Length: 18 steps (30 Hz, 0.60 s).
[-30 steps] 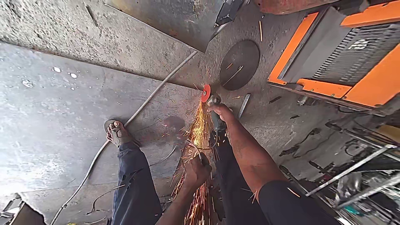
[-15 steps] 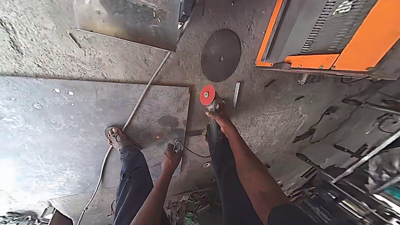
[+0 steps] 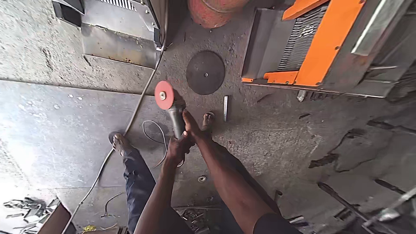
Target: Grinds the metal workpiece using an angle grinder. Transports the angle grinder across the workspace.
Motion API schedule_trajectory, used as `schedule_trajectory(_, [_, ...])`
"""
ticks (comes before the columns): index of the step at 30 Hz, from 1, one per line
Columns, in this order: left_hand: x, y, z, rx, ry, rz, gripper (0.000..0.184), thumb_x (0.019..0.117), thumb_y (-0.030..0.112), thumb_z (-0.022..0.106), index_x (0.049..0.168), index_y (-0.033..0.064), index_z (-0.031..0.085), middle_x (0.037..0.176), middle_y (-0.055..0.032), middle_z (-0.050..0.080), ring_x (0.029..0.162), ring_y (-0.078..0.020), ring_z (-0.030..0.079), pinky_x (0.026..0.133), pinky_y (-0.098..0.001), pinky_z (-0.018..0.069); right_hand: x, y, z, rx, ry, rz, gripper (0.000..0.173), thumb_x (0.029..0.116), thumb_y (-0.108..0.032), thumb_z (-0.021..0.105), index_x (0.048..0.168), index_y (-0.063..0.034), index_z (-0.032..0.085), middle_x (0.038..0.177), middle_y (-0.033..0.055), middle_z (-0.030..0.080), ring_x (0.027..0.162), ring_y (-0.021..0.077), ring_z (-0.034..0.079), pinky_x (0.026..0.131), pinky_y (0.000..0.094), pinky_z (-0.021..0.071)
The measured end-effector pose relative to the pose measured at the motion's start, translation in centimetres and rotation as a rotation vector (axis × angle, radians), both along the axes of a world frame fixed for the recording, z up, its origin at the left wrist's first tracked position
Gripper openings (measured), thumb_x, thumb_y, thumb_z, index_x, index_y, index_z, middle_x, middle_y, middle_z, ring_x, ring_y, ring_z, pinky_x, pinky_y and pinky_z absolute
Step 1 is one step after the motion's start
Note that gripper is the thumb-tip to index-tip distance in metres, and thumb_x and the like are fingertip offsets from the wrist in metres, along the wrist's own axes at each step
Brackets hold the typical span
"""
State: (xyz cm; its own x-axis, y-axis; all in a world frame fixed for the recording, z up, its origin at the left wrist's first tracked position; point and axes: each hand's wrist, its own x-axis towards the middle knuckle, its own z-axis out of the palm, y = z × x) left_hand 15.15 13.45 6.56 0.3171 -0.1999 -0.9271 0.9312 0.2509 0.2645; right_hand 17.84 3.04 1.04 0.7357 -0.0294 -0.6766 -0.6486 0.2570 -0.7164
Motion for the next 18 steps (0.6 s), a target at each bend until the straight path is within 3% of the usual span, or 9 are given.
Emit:
schedule_trajectory(3, [-2.8,0.0,1.3,-0.004,-0.03,0.042,0.043,0.0869,0.025,0.074,0.115,-0.0013,0.055,0.081,-0.0169,0.071,0.055,-0.0186,0.065,0.044,-0.0268,0.0488,-1.0,-2.8,3.2,0.139,0.055,0.249,0.054,0.1105,-0.047,0.035,0.143,-0.0069,0.051,0.129,0.0123,0.064,0.114,0.0149,0.064,0.1,0.0384,0.0539])
schedule_trajectory(4, [-3.8,-0.1,1.1,0.022,-0.048,0.047,0.048,0.0828,0.024,0.076,0.117,-0.0029,0.054,0.085,-0.0179,0.072,0.058,-0.0199,0.067,0.045,-0.0281,0.0505,-1.1,-3.9,2.4,0.143,0.076,0.303,0.05,0.1109,-0.043,0.037,0.141,-0.0054,0.053,0.125,0.0133,0.065,0.109,0.0166,0.065,0.095,0.0393,0.0556])
schedule_trajectory(6, [-6.5,-0.1,0.6,0.105,-0.046,0.063,0.049,0.0811,0.021,0.075,0.116,-0.0045,0.052,0.084,-0.0172,0.072,0.058,-0.0211,0.067,0.044,-0.0303,0.052,-2.5,-6.9,-2.2,-0.071,0.129,0.391,0.041,0.1089,-0.031,0.049,0.136,-0.0025,0.059,0.121,0.0155,0.068,0.105,0.0214,0.067,0.088,0.0422,0.0574])
schedule_trajectory(8, [-9.9,0.3,-0.2,0.176,-0.024,0.119,0.049,0.0781,0.02,0.076,0.114,-0.0043,0.053,0.08,-0.0151,0.071,0.058,-0.0213,0.067,0.046,-0.0324,0.0542,-5.5,-12.1,-9.2,-0.467,0.233,0.511,0.039,0.1022,-0.036,0.058,0.124,-0.0058,0.068,0.119,0.0146,0.07,0.11,0.026,0.067,0.097,0.0502,0.0552])
schedule_trajectory(10, [-13.6,1.3,-1.8,0.195,-0.02,0.207,0.055,0.0741,0.022,0.08,0.114,-0.0036,0.053,0.08,-0.0141,0.07,0.06,-0.0212,0.067,0.049,-0.0339,0.056,-7.7,-18.0,-14.1,-0.746,0.477,0.621,0.046,0.1008,-0.041,0.06,0.115,0.0021,0.069,0.111,0.0245,0.069,0.107,0.0385,0.067,0.093,0.0604,0.0522])
schedule_trajectory(12, [-17.2,2.8,-3.9,0.204,-0.037,0.317,0.057,0.071,0.024,0.084,0.113,-0.0021,0.055,0.079,-0.0137,0.07,0.054,-0.018,0.064,0.044,-0.0298,0.0511,-9.6,-22.9,-18.1,-0.909,0.726,0.788,0.06,0.1018,-0.049,0.056,0.126,0.0058,0.063,0.121,0.0303,0.066,0.116,0.0454,0.064,0.097,0.065,0.049])
schedule_trajectory(14, [-20.9,5.7,-5.8,0.203,-0.08,0.411,0.065,0.0689,0.028,0.091,0.116,-0.0013,0.057,0.082,-0.0151,0.071,0.056,-0.0191,0.065,0.045,-0.0304,0.0528,-12.1,-25.8,-23.1,-0.972,0.807,0.836,0.068,0.1021,-0.052,0.053,0.133,0.0078,0.057,0.131,0.0333,0.06,0.124,0.0488,0.058,0.102,0.0679,0.0443])
schedule_trajectory(18, [-26.8,10.5,-7.5,0.2,-0.122,0.514,0.054,0.076,0.03,0.088,0.118,0.007,0.064,0.088,-0.014,0.072,0.059,-0.0166,0.065,0.047,-0.0285,0.0525,-14.9,-27.2,-29.1,-1.135,0.804,0.659,0.08,0.0984,-0.06,0.057,0.136,0.0105,0.052,0.133,0.0352,0.058,0.127,0.048,0.056,0.105,0.0639,0.0448])
